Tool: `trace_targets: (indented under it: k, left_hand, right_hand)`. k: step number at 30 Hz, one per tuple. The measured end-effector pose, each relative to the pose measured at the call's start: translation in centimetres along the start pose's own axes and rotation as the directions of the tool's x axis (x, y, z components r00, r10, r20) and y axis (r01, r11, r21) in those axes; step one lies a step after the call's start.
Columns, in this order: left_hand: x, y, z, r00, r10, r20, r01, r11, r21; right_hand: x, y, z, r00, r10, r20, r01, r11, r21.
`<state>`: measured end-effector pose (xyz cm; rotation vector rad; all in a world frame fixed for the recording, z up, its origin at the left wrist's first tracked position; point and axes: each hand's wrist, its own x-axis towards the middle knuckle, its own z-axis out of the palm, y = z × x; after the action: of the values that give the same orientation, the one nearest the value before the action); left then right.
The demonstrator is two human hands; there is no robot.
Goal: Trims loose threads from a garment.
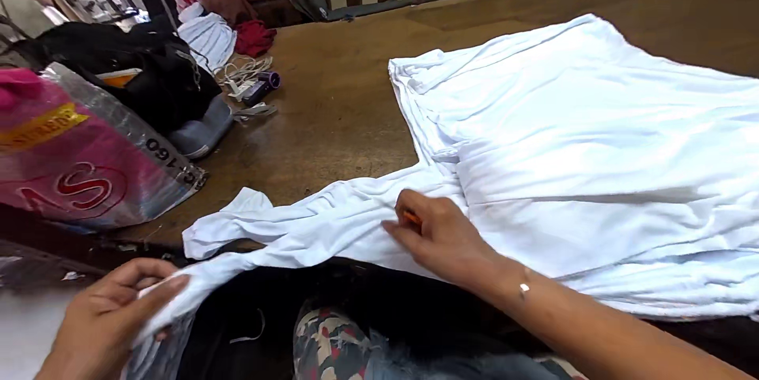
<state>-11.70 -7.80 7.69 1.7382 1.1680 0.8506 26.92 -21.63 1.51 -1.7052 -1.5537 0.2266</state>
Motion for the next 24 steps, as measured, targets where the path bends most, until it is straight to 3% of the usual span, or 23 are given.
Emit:
trace_targets:
  k: [4, 9, 13, 16, 18, 20, 22, 24]
  left_hand:
    - [-3.7, 2.5, 4.9, 0.951, 0.293, 0.098, -0.296, 0.955, 0.011]
    - [-7.7, 4.9, 10.5, 0.9, 0.364, 0.24, -0.325, 0.927, -0.187]
    - [-10.1, 5.6, 13.7, 0.842, 0.454, 0.291, -0.444, 0.89, -0.104]
    - [-11.8, 6.8, 14.9, 0.818, 0.484, 0.31, -0.404, 0.868, -0.289]
    - [-12.6, 7.0, 15.5, 0.834, 0.476, 0.28, -0.316, 0.827, -0.465]
    - [-13.0, 6.7, 16.4, 0.881, 0.438, 0.181, -0.277, 0.786, -0.553]
    - [-13.6, 6.5, 17.6, 0.925, 0.377, 0.039, -0.301, 0.793, -0.529]
    - [-13.7, 6.2, 18.4, 0.919, 0.39, -0.059, -0.37, 0.803, -0.467]
  right_hand:
    - [-4.9, -4.5, 1.6, 0.962, -0.101, 0.255, -0.03, 0.886, 0.462]
    - [-7.3, -7.3, 2.7, 0.939, -0.308, 0.155, 0.118, 0.709, 0.695]
    - [-8.1, -8.6, 1.6, 0.981, -0.168, 0.093, 0.059, 0.724, 0.688]
    - [-8.7, -8.6, 0.7, 0.995, 0.03, 0.1, -0.096, 0.639, 0.763]
    - [-9.0, -8.5, -0.1, 0.991, 0.072, 0.11, -0.132, 0.55, 0.824]
    - [-9.5, -8.3, -0.4, 0.996, 0.033, 0.078, -0.083, 0.56, 0.825]
    - [-10.1, -8.1, -0.7, 0.996, -0.037, 0.078, -0.041, 0.583, 0.811]
    - [-10.5, -7.7, -1.0, 0.99, -0.111, 0.087, -0.006, 0.582, 0.813]
